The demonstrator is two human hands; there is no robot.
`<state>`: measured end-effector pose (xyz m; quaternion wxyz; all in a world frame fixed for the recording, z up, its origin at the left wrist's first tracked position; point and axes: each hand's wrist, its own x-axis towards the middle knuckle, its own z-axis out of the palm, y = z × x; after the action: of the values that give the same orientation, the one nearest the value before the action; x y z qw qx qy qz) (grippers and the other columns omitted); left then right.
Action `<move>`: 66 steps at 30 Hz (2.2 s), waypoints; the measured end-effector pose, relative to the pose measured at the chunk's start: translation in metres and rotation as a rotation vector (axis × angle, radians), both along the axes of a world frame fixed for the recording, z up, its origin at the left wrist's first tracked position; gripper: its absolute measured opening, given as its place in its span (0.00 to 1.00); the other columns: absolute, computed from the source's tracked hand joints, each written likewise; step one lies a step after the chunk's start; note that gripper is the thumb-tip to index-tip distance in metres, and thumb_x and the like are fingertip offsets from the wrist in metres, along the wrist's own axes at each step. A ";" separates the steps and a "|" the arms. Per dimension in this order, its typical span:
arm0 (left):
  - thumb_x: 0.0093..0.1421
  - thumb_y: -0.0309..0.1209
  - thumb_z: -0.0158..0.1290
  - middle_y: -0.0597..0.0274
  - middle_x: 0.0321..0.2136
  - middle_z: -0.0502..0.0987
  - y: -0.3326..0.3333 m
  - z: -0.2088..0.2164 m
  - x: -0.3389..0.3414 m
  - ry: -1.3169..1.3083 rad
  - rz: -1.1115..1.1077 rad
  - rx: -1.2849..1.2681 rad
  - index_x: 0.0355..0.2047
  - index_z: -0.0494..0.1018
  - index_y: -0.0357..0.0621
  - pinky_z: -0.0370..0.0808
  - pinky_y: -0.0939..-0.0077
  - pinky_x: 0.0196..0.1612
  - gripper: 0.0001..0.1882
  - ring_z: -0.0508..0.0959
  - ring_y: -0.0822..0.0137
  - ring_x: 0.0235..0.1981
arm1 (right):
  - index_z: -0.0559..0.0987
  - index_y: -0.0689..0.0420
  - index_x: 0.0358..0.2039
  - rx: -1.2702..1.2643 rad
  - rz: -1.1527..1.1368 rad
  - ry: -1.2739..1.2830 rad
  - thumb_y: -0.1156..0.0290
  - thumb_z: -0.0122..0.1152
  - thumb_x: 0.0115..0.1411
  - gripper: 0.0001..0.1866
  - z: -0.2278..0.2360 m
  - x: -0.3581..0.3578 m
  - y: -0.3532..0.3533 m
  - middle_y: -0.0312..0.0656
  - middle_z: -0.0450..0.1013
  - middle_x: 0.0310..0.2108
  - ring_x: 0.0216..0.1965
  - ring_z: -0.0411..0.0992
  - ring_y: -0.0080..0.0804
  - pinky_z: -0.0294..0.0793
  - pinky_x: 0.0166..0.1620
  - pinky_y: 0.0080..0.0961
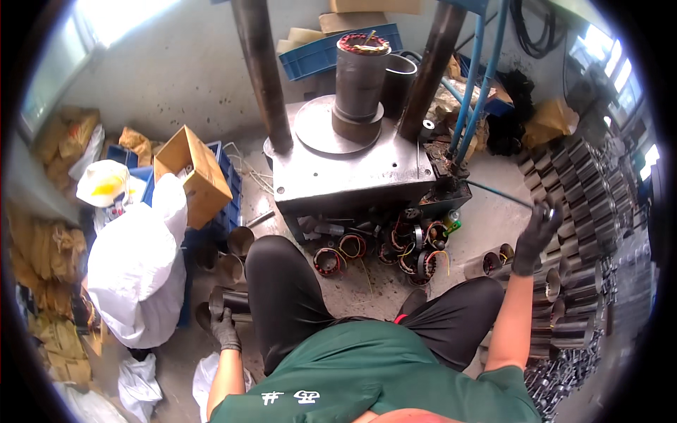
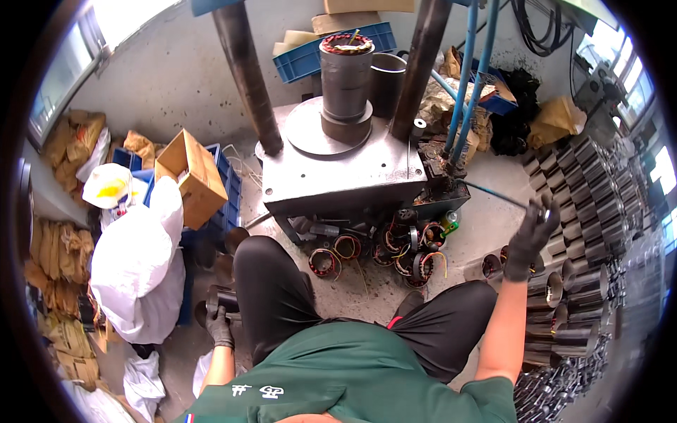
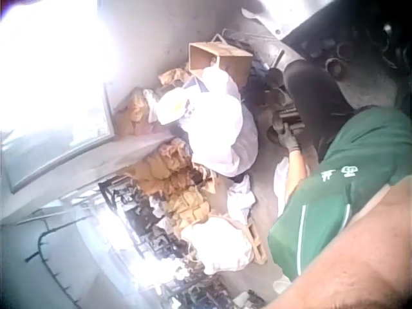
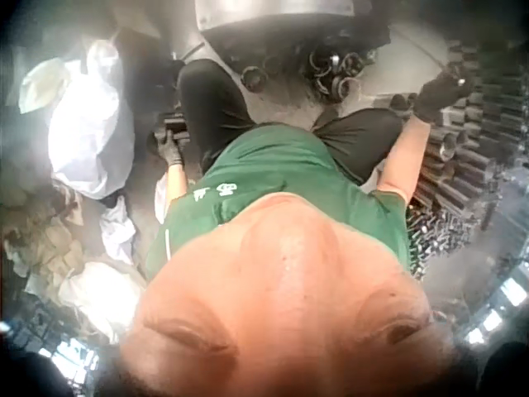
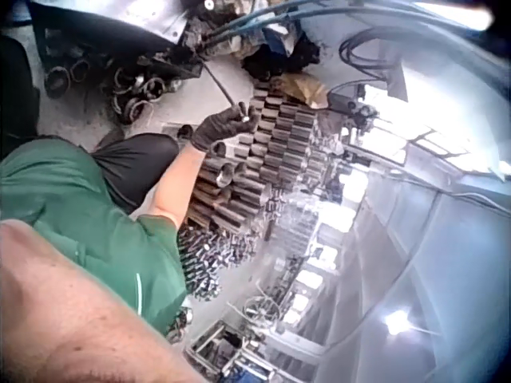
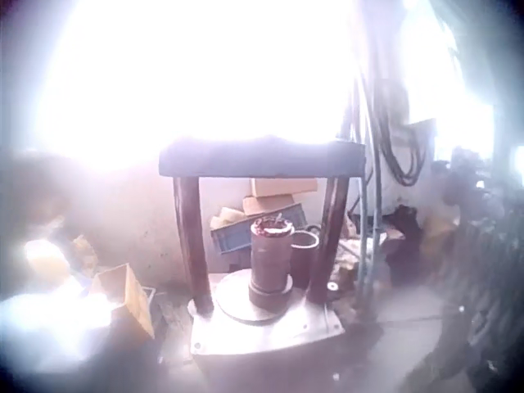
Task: The person assembles motor parts by inserting a copper-wired stator into a cylindrical metal housing, using a hydraulic press to secure the components, and then organizes the finished units.
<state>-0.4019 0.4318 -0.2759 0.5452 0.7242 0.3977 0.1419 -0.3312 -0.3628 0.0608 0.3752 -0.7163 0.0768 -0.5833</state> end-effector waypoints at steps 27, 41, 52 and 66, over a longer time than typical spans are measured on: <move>0.65 0.35 0.64 0.64 0.36 0.77 -0.351 0.488 0.411 -1.146 -0.741 -0.063 0.38 0.75 0.40 0.84 0.70 0.43 0.12 0.79 0.70 0.39 | 0.64 0.61 0.65 0.188 -0.094 -0.180 0.78 0.56 0.58 0.33 0.073 0.122 -0.021 0.49 0.66 0.53 0.40 0.72 0.29 0.78 0.51 0.31; 0.62 0.47 0.66 0.66 0.25 0.77 -0.411 0.590 0.474 -0.789 -1.118 0.271 0.31 0.75 0.41 0.74 0.80 0.29 0.21 0.76 0.76 0.28 | 0.68 0.64 0.61 0.232 -0.122 -0.135 0.76 0.57 0.60 0.27 0.078 0.114 -0.017 0.48 0.70 0.48 0.40 0.72 0.31 0.77 0.52 0.32; 0.59 0.58 0.63 0.63 0.20 0.76 -0.423 0.605 0.496 -0.724 -1.162 0.789 0.28 0.79 0.37 0.73 0.74 0.31 0.31 0.76 0.71 0.23 | 0.75 0.59 0.54 0.298 -0.112 -0.092 0.74 0.58 0.62 0.19 0.082 0.102 -0.017 0.41 0.77 0.42 0.40 0.74 0.29 0.77 0.49 0.29; 0.58 0.65 0.60 0.56 0.23 0.83 -0.419 0.594 0.500 -0.711 -1.013 0.863 0.28 0.83 0.38 0.76 0.66 0.38 0.35 0.82 0.62 0.28 | 0.84 0.59 0.46 0.207 -0.147 0.093 0.67 0.61 0.67 0.12 0.091 0.066 -0.065 0.38 0.81 0.36 0.36 0.78 0.23 0.77 0.46 0.25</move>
<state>0.0978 0.0129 0.3179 0.3070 0.8784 -0.2746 0.2424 -0.2651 -0.4274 0.1516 0.3992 -0.6925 0.2062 -0.5645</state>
